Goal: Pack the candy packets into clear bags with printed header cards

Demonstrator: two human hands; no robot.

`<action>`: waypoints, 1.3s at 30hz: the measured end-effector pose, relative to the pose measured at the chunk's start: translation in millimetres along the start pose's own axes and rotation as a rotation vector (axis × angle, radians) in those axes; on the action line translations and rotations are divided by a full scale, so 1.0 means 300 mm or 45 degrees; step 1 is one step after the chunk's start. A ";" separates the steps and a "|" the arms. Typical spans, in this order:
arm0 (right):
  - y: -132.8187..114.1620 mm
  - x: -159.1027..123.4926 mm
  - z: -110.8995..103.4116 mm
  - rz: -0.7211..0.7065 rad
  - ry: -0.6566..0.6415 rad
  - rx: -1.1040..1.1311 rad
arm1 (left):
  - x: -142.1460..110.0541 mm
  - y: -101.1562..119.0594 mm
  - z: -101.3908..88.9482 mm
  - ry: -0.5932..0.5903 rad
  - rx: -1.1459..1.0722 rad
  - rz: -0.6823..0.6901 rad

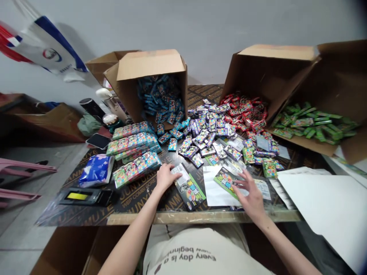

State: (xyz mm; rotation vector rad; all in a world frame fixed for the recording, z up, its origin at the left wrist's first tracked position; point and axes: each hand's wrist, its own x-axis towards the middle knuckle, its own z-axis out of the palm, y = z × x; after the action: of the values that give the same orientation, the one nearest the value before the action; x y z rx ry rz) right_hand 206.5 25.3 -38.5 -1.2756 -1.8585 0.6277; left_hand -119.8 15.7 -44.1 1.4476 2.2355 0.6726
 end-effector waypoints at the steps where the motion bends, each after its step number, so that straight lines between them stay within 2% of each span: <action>1: -0.028 0.034 0.009 0.040 0.042 0.066 | -0.006 -0.016 -0.002 -0.012 -0.023 0.007; 4: -0.122 0.138 0.047 0.067 0.071 0.226 | -0.022 -0.013 0.000 -0.013 -0.136 0.054; 8: -0.241 0.239 0.089 0.007 0.015 0.341 | -0.048 0.061 -0.047 -0.016 -0.323 0.156; 12: -0.342 0.305 0.093 -0.026 -0.104 0.551 | -0.096 0.159 -0.121 -0.067 -0.546 0.398; 15: -0.392 0.330 0.092 0.005 -0.249 0.713 | -0.133 0.210 -0.139 -0.058 -0.631 0.571; 19: -0.411 0.324 0.107 0.022 -0.440 0.765 | -0.153 0.232 -0.126 -0.043 -0.694 0.666; 26: -0.413 0.296 0.142 -0.056 -0.600 0.703 | -0.140 0.242 -0.133 -0.162 -0.993 0.369; 32: -0.421 0.293 0.144 -0.161 -0.585 0.568 | -0.162 0.254 -0.150 -0.129 -0.851 0.429; 36: -0.421 0.282 0.138 -0.222 -0.565 0.449 | -0.171 0.256 -0.136 -0.069 -0.762 0.464; 39: -0.427 0.263 0.135 -0.332 -0.537 0.304 | -0.171 0.257 -0.120 -0.005 -0.769 0.464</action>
State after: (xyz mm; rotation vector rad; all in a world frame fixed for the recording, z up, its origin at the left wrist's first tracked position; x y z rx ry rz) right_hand 88.9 51.7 60.1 -0.7680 -2.1628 0.9967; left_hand -63.9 -11.0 33.5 1.5158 1.5569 1.3179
